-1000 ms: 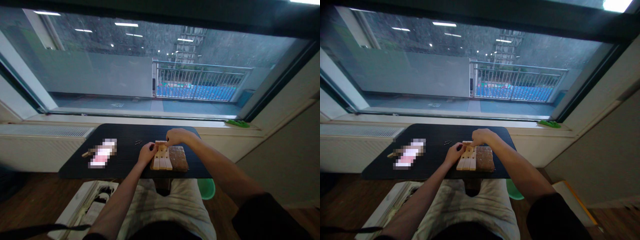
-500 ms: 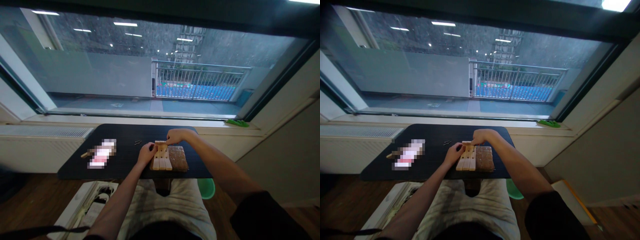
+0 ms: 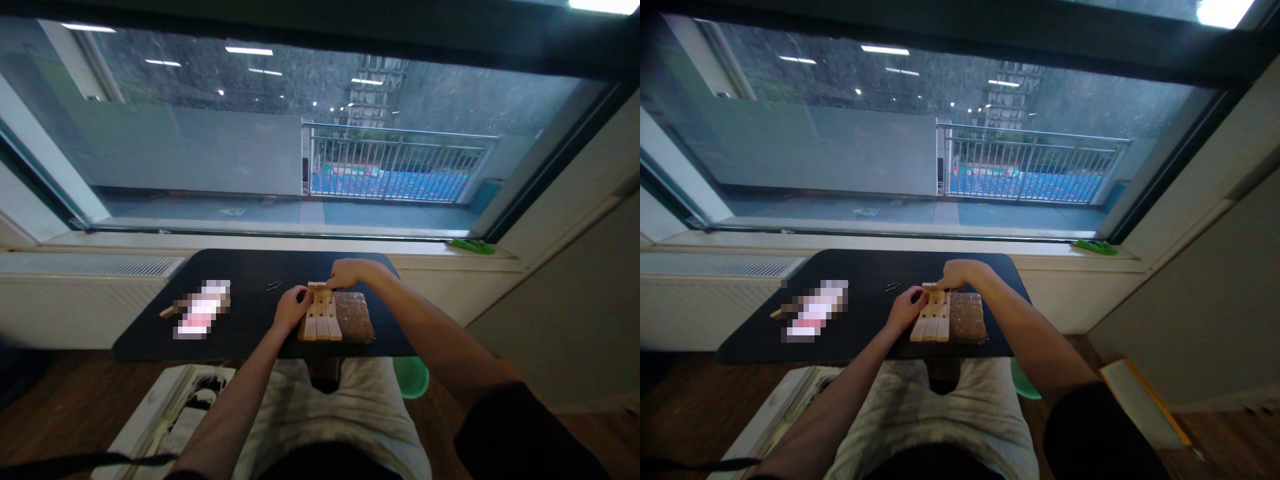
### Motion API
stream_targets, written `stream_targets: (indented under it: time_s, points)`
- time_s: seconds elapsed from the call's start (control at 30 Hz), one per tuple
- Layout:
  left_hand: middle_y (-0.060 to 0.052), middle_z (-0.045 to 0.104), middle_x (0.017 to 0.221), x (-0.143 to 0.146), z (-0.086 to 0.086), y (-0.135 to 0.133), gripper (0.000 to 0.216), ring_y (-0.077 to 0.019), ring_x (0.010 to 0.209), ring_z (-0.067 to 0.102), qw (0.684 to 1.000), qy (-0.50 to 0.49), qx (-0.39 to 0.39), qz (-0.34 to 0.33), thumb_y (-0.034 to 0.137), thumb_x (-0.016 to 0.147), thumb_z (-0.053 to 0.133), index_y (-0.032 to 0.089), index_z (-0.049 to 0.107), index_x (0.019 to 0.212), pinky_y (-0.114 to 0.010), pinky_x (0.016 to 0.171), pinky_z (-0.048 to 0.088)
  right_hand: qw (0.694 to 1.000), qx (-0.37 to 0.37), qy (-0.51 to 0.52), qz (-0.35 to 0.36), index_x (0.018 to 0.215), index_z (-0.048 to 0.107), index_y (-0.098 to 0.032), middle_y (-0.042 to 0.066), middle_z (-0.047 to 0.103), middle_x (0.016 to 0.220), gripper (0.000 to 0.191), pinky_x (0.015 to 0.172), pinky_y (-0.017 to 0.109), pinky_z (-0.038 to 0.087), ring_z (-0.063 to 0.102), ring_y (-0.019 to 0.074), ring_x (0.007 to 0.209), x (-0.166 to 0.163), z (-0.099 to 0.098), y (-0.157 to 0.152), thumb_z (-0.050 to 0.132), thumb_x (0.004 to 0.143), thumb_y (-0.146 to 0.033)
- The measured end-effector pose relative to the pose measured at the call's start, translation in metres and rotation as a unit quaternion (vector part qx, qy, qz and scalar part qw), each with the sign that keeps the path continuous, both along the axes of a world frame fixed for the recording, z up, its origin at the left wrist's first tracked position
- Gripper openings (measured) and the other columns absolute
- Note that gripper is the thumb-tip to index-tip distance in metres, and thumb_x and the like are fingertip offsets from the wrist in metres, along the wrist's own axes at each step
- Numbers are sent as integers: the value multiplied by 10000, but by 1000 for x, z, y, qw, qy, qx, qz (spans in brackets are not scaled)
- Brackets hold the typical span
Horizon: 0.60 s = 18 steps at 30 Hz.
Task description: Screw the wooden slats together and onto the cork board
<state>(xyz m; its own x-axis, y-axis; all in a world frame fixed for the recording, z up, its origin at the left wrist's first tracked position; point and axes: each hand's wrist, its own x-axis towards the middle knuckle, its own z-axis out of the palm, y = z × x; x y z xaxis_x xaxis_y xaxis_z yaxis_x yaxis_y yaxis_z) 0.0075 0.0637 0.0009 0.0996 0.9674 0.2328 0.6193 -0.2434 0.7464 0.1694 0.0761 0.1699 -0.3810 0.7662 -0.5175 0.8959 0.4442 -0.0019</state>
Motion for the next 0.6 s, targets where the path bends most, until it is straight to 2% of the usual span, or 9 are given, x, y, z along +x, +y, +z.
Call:
stream_targets:
  time_s: [0.27,0.6]
  points:
    - [-68,719,949,0,1,0,294,-215,898,649,1000,4,-2,1,413,871,492,190,678,921,-313,785,483,1000,-13,8,-19,922,748,-17,154,730,852,428,564,251,416,616,165,648,0,0,0,448,869,-318]
    - [-61,721,949,0,-1,0,305,-210,903,645,1000,-5,1,0,431,874,486,196,674,924,-303,782,484,998,-23,17,-51,851,738,-49,110,705,706,375,539,254,419,560,130,505,-3,-2,2,446,860,-284]
